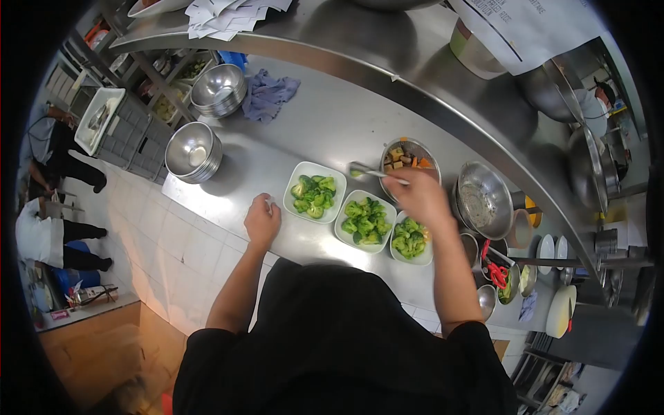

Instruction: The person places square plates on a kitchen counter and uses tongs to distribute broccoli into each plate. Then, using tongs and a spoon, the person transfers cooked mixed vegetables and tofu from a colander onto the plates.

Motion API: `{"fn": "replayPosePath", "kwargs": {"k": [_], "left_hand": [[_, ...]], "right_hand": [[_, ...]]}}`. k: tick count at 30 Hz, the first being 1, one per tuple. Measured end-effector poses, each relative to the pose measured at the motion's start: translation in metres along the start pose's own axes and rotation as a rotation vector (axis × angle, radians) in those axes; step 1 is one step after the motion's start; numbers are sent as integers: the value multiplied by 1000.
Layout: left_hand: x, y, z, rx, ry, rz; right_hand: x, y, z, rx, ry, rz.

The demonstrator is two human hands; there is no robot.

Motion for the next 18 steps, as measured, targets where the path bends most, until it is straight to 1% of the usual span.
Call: {"fn": "replayPosePath", "kwargs": {"k": [3, 4, 5, 6, 7, 9, 10, 11, 13, 14, 15, 16, 18], "left_hand": [[0, 0, 1, 10, 3, -2], [-1, 0, 0, 2, 9, 0], [-1, 2, 4, -17, -34, 36], [-2, 6, 7, -37, -74, 77], [-2, 6, 4, -52, -61, 85], [-1, 5, 8, -62, -104, 103], [1, 5, 12, -93, -185, 110], [5, 7, 11, -98, -182, 117], [11, -1, 23, -422, -330, -76], [16, -9, 0, -391, -261, -84], [19, -9, -21, -394, -259, -80], [24, 1, -51, -473, -182, 23], [28, 32, -116, -569, -9, 235]], "right_hand": [[13, 97, 5, 191, -33, 59], [17, 142, 1, 125, -85, 66], [16, 172, -2, 53, -131, 70], [9, 176, -2, 42, -114, 59], [2, 176, -2, 66, -112, 30], [-3, 154, -6, 85, -107, -2], [-11, 116, -10, 140, -58, -26], [-18, 78, -13, 195, -11, -52], [-25, 10, -28, 27, 108, -99], [-25, -7, -51, -127, 141, -122], [-24, -15, -71, -280, 176, -142], [-22, -13, -84, -282, 182, -143], [-17, 0, -105, -436, 206, -82]]}}
Point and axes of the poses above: each hand's wrist, its own x-axis towards the middle knuckle, its own y-axis out of the palm, z = x × y, the point moved 9 cm from there along x, towards the middle knuckle, and after that the axes turned 4 degrees about z, right-handed, at the moved point
